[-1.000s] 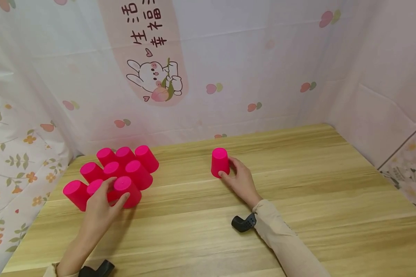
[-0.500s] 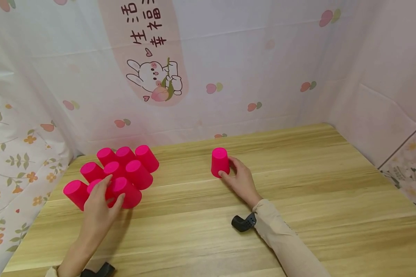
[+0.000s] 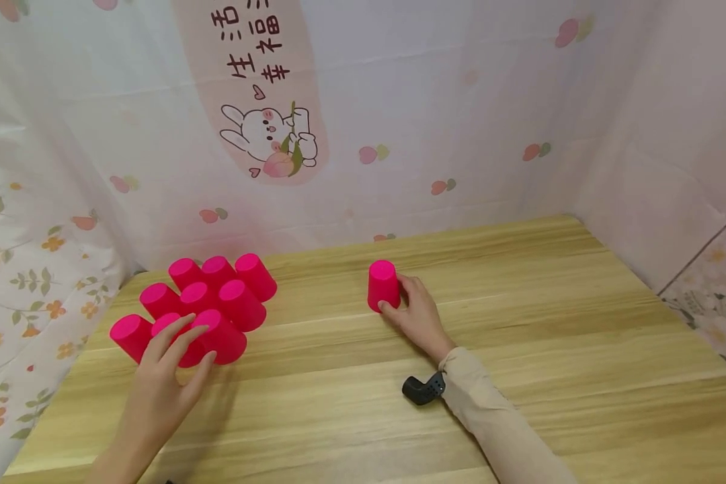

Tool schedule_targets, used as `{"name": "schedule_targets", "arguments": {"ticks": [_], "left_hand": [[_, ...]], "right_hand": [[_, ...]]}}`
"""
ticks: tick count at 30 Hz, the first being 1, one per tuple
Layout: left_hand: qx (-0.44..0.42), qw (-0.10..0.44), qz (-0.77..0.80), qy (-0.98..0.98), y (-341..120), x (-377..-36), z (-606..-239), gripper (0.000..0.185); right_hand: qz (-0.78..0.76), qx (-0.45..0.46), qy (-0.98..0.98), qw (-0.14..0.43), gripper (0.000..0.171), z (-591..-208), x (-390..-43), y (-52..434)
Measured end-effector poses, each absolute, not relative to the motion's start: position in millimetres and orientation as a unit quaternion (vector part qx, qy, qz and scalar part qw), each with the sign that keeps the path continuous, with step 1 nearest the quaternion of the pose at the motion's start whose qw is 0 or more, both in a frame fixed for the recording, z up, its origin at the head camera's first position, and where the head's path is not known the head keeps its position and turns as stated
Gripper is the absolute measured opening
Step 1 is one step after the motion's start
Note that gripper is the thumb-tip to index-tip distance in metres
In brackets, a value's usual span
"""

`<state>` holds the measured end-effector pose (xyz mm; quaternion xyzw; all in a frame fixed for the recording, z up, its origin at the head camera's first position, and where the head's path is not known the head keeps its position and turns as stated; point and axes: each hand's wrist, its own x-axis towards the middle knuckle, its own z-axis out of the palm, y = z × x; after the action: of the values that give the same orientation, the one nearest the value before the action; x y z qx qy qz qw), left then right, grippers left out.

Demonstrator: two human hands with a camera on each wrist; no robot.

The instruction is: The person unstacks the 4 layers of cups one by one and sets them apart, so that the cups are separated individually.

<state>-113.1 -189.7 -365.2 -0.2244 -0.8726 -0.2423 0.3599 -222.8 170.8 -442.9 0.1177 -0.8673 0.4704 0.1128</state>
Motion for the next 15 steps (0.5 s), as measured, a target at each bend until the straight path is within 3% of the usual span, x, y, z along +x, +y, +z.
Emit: {"name": "schedule_targets", "arguments": {"ticks": [4, 9, 15], "left_hand": [[-0.222, 0.348, -0.25, -0.876, -196, -108, -365, 0.057], [-0.212, 0.331, -0.257, -0.883, -199, -103, -362, 0.059], [-0.21, 0.328, -0.26, -0.884, -195, -100, -358, 0.061]], "right_hand": [[0.462, 0.115, -0.874, 0.1, 0.056, -439, -223, 168], [0.468, 0.129, -0.872, 0.073, 0.053, -422, -223, 153], [0.48, 0.182, -0.858, -0.008, 0.054, -405, -221, 101]]}}
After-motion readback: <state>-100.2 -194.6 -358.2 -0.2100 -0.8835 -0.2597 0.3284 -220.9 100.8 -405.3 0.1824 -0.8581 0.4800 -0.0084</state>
